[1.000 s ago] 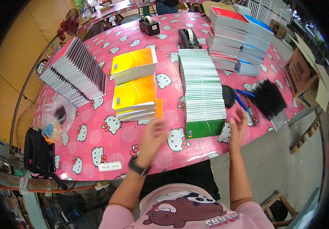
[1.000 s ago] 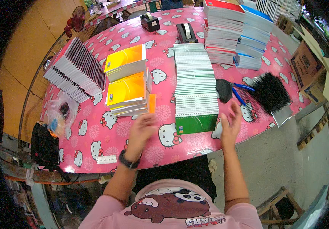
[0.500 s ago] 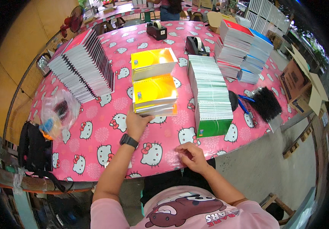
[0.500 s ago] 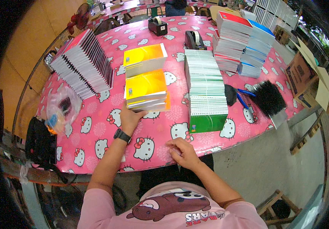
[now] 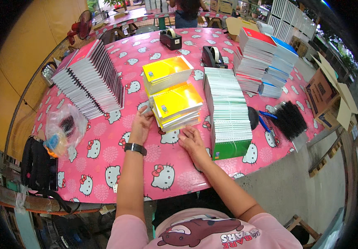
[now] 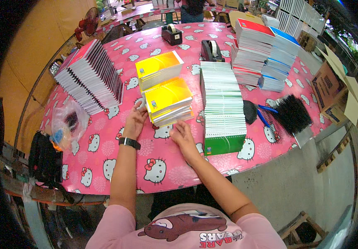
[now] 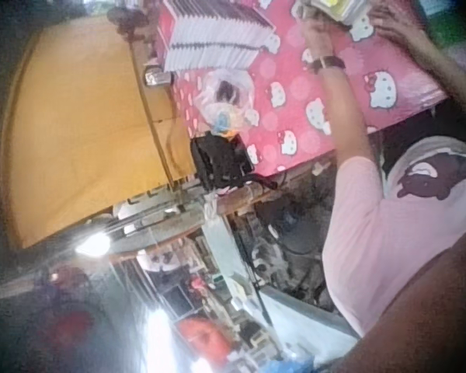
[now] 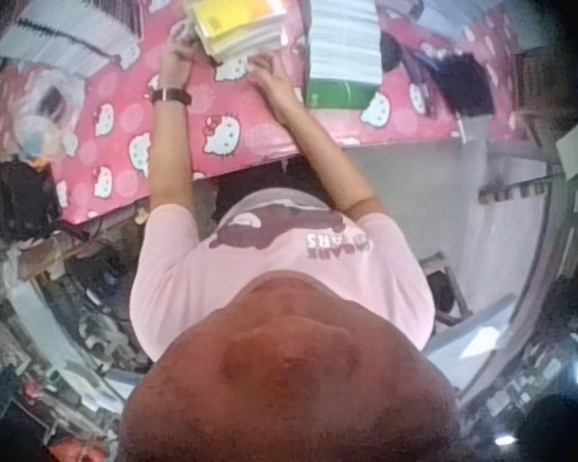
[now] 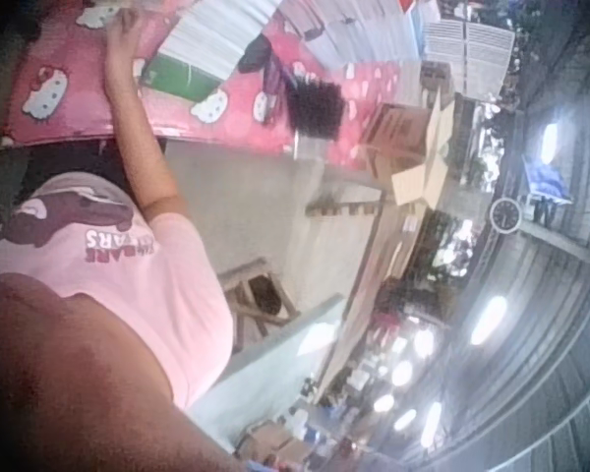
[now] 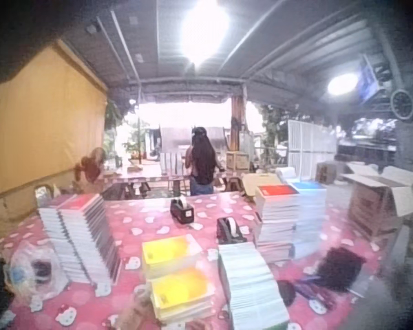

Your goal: The person sorts stacks of spiral-bound notebooks from a cardboard box onto a table. They handle yellow, red, and blue notebooks, separating them into individual units and arranging them into neat piles on the table surface.

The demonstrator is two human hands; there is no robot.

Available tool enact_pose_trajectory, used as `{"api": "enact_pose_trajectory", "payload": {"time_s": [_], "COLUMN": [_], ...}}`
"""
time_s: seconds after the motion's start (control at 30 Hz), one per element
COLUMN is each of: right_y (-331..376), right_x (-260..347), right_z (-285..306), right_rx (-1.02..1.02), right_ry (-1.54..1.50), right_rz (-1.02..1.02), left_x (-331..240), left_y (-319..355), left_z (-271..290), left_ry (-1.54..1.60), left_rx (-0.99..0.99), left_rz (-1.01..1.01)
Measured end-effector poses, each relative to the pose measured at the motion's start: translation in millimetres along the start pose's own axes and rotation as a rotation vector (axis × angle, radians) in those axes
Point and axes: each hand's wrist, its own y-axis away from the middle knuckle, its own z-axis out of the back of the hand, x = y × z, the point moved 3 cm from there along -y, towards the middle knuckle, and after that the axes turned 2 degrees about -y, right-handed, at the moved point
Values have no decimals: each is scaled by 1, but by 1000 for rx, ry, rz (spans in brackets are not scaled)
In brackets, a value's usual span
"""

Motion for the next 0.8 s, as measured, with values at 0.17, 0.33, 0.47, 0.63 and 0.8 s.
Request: {"api": "enact_pose_trajectory", "payload": {"time_s": [0.17, 0.33, 0.47, 0.63, 0.8], "right_y": [-11, -13, -27, -43, -50], "right_x": [6, 0, -1, 16, 14], "right_z": [-9, -17, -9, 6, 16], "right_rx": [-23, -47, -111, -133, -146], "right_ry": [-271, -275, -201, -277, -139], "right_rz": [-136, -51, 62, 118, 163], "left_x": [-13, -10, 0, 13, 10], "left_y": [-40, -53, -63, -87, -92], "left_z": [-7, -51, -79, -99, -122], "left_ry": [-299, 132, 164, 119, 100], "left_rx": [-216, 178, 224, 267, 305], "left_rz": [-68, 59, 168, 125, 56]}}
